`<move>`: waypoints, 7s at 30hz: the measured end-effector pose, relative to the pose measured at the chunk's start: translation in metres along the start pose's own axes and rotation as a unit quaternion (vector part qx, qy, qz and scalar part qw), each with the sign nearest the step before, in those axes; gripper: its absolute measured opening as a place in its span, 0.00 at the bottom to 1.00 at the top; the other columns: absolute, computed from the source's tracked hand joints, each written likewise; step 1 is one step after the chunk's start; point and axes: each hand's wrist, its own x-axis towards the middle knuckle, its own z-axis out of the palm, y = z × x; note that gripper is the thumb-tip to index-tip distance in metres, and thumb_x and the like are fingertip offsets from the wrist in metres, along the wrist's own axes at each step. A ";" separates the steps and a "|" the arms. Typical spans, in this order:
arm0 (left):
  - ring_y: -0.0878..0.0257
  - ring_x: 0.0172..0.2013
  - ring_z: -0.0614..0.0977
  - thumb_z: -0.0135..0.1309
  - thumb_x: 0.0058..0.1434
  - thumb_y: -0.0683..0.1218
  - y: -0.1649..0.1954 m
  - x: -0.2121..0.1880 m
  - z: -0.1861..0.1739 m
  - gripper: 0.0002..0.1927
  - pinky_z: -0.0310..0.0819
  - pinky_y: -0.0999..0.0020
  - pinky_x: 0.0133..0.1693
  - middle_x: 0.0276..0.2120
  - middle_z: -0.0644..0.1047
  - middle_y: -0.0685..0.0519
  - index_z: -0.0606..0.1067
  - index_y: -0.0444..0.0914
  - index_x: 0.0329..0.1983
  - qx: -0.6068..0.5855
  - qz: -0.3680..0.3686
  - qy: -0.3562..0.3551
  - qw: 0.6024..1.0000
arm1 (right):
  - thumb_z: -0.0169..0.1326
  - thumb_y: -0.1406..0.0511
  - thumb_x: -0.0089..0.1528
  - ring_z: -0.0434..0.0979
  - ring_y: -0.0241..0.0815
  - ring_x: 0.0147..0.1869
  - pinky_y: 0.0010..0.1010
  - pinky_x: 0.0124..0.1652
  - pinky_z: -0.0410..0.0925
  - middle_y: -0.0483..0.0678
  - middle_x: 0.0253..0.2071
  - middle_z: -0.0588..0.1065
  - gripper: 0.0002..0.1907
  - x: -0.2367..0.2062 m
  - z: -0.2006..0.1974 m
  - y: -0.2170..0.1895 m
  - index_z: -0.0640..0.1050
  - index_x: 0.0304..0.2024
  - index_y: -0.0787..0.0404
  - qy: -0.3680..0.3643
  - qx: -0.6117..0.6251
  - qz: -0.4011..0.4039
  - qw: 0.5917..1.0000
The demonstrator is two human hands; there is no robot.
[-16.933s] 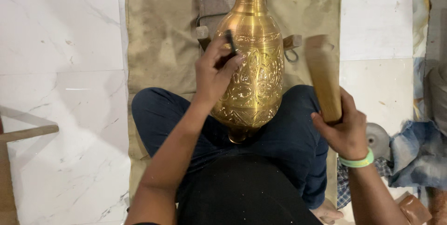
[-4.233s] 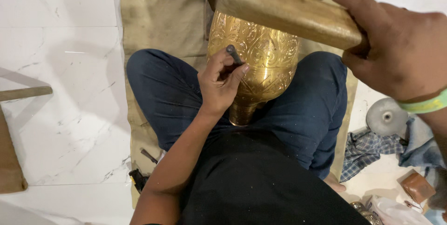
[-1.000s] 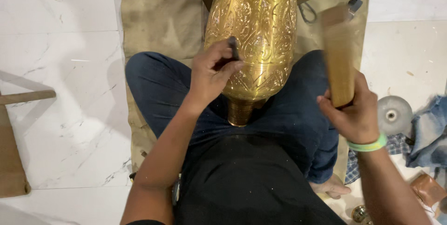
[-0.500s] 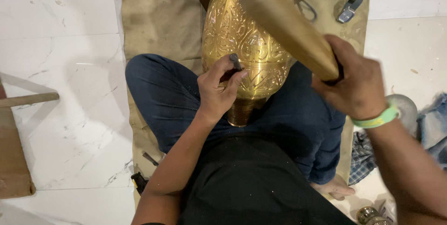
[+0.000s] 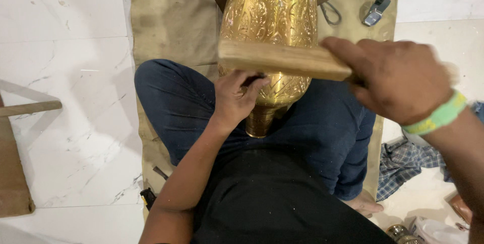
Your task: The person sits cross-legged on the floor with a large brass vase on their lap and embosses its decorative pattern. They hold a punch against the engraved surface with one hand and strike it repeatedly with a wooden mallet held in the other hand, repositioning the punch across different areas of the vase body.
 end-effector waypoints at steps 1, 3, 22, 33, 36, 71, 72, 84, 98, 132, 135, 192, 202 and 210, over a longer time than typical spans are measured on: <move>0.63 0.36 0.86 0.68 0.61 0.39 -0.001 0.001 -0.002 0.14 0.80 0.71 0.39 0.38 0.83 0.49 0.78 0.35 0.47 0.019 0.016 -0.010 1.000 | 0.65 0.66 0.54 0.83 0.42 0.30 0.30 0.25 0.73 0.49 0.38 0.82 0.40 -0.006 0.000 0.005 0.68 0.69 0.53 0.034 -0.029 -0.043 0.998; 0.62 0.36 0.86 0.67 0.60 0.38 -0.001 0.003 -0.006 0.14 0.81 0.70 0.38 0.38 0.83 0.47 0.77 0.33 0.48 0.002 0.006 -0.034 0.999 | 0.65 0.67 0.53 0.83 0.43 0.32 0.30 0.26 0.74 0.50 0.39 0.81 0.40 -0.018 0.007 0.012 0.68 0.68 0.55 0.063 -0.005 -0.057 0.996; 0.58 0.43 0.87 0.66 0.64 0.39 -0.003 0.011 -0.019 0.13 0.81 0.69 0.43 0.47 0.83 0.44 0.75 0.36 0.48 -0.001 0.067 -0.112 0.991 | 0.68 0.66 0.49 0.83 0.49 0.35 0.37 0.34 0.75 0.50 0.36 0.81 0.41 -0.044 0.036 0.009 0.73 0.66 0.54 0.089 -0.025 0.046 0.995; 0.64 0.41 0.87 0.65 0.65 0.37 0.000 -0.012 0.006 0.17 0.82 0.72 0.45 0.41 0.83 0.48 0.75 0.33 0.56 -0.025 -0.023 0.021 0.999 | 0.65 0.66 0.61 0.84 0.42 0.38 0.32 0.39 0.76 0.46 0.38 0.79 0.35 -0.019 0.008 0.012 0.65 0.69 0.55 0.133 0.168 -0.065 0.975; 0.64 0.40 0.87 0.66 0.63 0.38 -0.001 -0.014 0.006 0.15 0.82 0.72 0.43 0.41 0.83 0.48 0.76 0.34 0.52 -0.002 -0.011 0.016 1.000 | 0.68 0.67 0.52 0.83 0.43 0.31 0.32 0.30 0.75 0.47 0.37 0.82 0.42 -0.014 0.004 0.008 0.70 0.69 0.53 0.034 -0.078 -0.045 0.995; 0.61 0.35 0.85 0.66 0.60 0.39 0.004 0.005 -0.015 0.15 0.79 0.69 0.37 0.37 0.82 0.48 0.78 0.34 0.49 0.000 0.030 -0.120 0.992 | 0.64 0.68 0.64 0.81 0.39 0.41 0.32 0.40 0.74 0.44 0.40 0.77 0.31 -0.044 0.042 -0.003 0.64 0.65 0.60 0.233 0.343 0.012 0.910; 0.60 0.34 0.85 0.67 0.60 0.39 0.004 0.005 -0.016 0.14 0.78 0.68 0.37 0.36 0.82 0.49 0.78 0.34 0.48 0.013 0.034 -0.124 0.992 | 0.65 0.69 0.59 0.81 0.42 0.38 0.35 0.37 0.74 0.46 0.39 0.78 0.33 -0.044 0.044 -0.003 0.67 0.64 0.57 0.191 0.224 -0.005 0.956; 0.63 0.38 0.87 0.65 0.64 0.38 0.001 -0.010 -0.003 0.16 0.81 0.70 0.41 0.40 0.83 0.48 0.75 0.35 0.53 -0.016 0.032 -0.021 0.999 | 0.66 0.70 0.49 0.83 0.52 0.37 0.39 0.35 0.76 0.56 0.42 0.81 0.39 -0.041 0.024 0.009 0.70 0.64 0.61 0.152 0.066 -0.021 0.986; 0.66 0.35 0.86 0.66 0.64 0.39 -0.001 -0.018 0.005 0.10 0.80 0.72 0.38 0.35 0.82 0.49 0.76 0.33 0.45 -0.011 0.007 0.004 1.000 | 0.64 0.69 0.52 0.81 0.46 0.35 0.35 0.32 0.75 0.51 0.42 0.79 0.41 -0.017 0.003 -0.012 0.66 0.67 0.58 0.107 0.128 -0.083 0.983; 0.66 0.37 0.85 0.65 0.64 0.40 -0.009 0.005 -0.012 0.15 0.80 0.73 0.39 0.39 0.84 0.51 0.75 0.34 0.51 -0.113 -0.078 -0.033 0.990 | 0.65 0.74 0.52 0.81 0.46 0.35 0.34 0.36 0.72 0.51 0.35 0.77 0.40 -0.083 0.089 0.021 0.69 0.67 0.60 0.131 0.232 0.156 0.951; 0.69 0.38 0.84 0.64 0.66 0.39 -0.002 -0.003 -0.006 0.18 0.79 0.75 0.41 0.40 0.83 0.51 0.72 0.34 0.56 -0.159 -0.125 0.010 0.979 | 0.63 0.76 0.58 0.76 0.35 0.39 0.26 0.39 0.72 0.45 0.36 0.74 0.35 -0.104 0.130 0.018 0.66 0.67 0.64 0.221 0.458 0.184 0.841; 0.57 0.38 0.88 0.66 0.62 0.44 0.044 0.015 0.037 0.18 0.82 0.66 0.38 0.45 0.83 0.45 0.77 0.39 0.54 0.126 0.038 -0.114 0.985 | 0.68 0.68 0.51 0.84 0.53 0.41 0.39 0.40 0.76 0.56 0.40 0.80 0.43 -0.080 0.050 0.054 0.66 0.69 0.60 0.118 0.206 0.073 0.969; 0.52 0.38 0.85 0.62 0.63 0.42 0.057 0.031 0.034 0.19 0.78 0.60 0.39 0.41 0.83 0.45 0.75 0.39 0.57 0.136 0.012 -0.199 0.970 | 0.65 0.70 0.59 0.80 0.47 0.42 0.33 0.44 0.74 0.56 0.40 0.77 0.37 -0.089 0.083 0.065 0.66 0.69 0.65 0.224 0.389 0.091 0.889; 0.53 0.38 0.86 0.65 0.61 0.42 0.054 0.027 0.033 0.17 0.79 0.62 0.38 0.42 0.83 0.46 0.77 0.39 0.53 0.137 0.012 -0.184 0.973 | 0.65 0.70 0.52 0.82 0.45 0.39 0.33 0.38 0.74 0.49 0.41 0.80 0.40 -0.081 0.085 0.059 0.69 0.68 0.58 0.118 0.173 0.089 0.974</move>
